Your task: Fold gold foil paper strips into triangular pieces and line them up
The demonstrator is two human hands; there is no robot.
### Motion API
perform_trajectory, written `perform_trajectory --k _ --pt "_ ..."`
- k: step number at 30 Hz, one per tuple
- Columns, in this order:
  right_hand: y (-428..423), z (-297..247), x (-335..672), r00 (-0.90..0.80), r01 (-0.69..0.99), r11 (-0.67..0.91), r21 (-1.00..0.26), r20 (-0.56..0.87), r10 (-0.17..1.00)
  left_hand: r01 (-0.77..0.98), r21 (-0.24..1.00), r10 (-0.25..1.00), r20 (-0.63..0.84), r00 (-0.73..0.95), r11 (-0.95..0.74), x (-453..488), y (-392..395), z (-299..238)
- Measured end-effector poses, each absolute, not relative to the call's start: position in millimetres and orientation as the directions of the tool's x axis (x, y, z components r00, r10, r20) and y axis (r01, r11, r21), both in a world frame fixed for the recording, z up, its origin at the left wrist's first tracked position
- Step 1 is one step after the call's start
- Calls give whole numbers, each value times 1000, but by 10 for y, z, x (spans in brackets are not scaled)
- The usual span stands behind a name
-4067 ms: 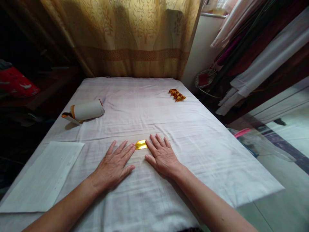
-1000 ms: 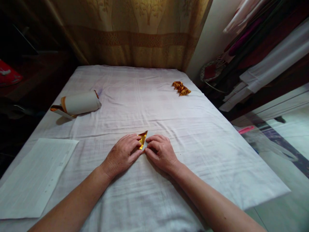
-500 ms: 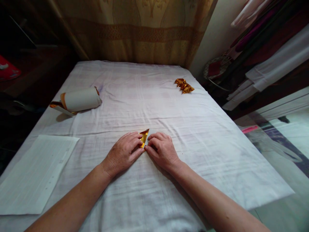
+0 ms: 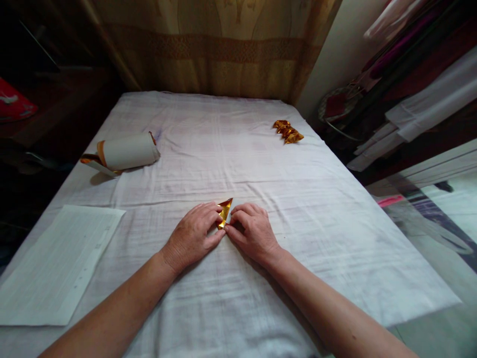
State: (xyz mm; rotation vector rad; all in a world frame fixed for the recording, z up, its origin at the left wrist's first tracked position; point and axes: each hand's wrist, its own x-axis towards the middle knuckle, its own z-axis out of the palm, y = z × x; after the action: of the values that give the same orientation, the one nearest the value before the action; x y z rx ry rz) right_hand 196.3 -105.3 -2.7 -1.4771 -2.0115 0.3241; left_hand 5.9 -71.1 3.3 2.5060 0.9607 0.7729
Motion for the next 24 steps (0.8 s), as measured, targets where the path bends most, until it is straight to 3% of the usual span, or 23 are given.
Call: perform_trajectory --k 18,24 --pt "-998 -90 2157 -284 640 451 -622 354 891 523 481 701 351 621 -704 53 -719 42" --pt "-955 -189 2287 -94 739 370 -563 458 884 519 459 684 354 638 -721 38 -707 58"
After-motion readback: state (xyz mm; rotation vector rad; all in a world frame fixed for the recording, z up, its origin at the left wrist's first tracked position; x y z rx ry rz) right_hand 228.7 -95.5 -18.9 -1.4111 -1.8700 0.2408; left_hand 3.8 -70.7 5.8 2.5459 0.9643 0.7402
